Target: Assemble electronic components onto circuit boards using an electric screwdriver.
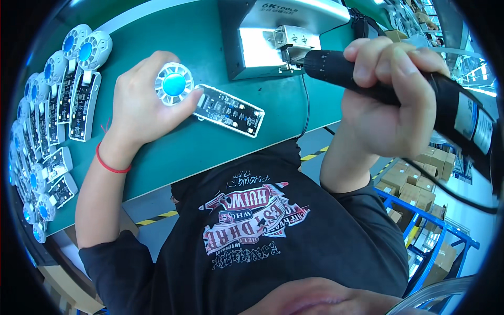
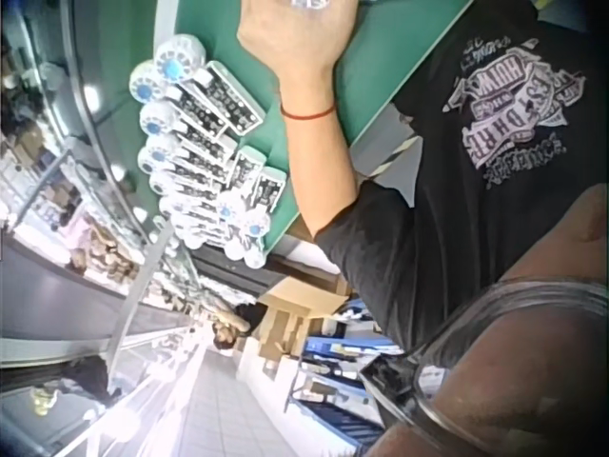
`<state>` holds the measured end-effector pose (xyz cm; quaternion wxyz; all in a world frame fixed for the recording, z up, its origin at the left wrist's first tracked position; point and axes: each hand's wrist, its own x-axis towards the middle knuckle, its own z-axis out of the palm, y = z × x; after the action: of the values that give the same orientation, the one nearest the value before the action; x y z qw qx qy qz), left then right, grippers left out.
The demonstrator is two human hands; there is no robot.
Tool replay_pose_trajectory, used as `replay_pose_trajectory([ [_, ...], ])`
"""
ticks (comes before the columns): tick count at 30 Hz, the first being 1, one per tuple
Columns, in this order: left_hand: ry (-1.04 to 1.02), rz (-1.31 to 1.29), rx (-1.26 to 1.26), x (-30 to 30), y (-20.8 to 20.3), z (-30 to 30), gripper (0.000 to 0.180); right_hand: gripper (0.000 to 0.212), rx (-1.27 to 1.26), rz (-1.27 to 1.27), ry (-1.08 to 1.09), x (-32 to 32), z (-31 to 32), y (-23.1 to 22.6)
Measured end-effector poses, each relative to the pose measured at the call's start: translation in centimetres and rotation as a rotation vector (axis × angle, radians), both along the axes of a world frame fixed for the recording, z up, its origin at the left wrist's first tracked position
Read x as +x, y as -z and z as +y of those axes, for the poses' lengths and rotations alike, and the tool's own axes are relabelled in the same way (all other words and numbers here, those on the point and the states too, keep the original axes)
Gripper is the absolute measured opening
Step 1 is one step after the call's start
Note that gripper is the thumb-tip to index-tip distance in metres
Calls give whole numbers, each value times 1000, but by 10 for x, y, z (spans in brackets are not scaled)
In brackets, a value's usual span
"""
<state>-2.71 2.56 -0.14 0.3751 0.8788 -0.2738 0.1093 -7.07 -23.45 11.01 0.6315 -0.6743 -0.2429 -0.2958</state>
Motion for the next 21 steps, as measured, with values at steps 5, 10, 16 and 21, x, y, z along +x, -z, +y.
replay_pose_trajectory([
  [5, -10, 14, 7, 3, -2, 0, 38, 39, -10, 50, -224, 0, -15, -2],
  [10, 0, -55, 3, 4, -1, 0, 38, 37, 97, 147, -355, -18, -8, 12],
  [16, 3, -51, -17, 3, 4, 0, 39, 38, 135, 228, -348, -22, -2, 32],
  [21, -3, -44, -32, 4, 5, 0, 39, 39, 133, 258, -335, -20, 0, 36],
])
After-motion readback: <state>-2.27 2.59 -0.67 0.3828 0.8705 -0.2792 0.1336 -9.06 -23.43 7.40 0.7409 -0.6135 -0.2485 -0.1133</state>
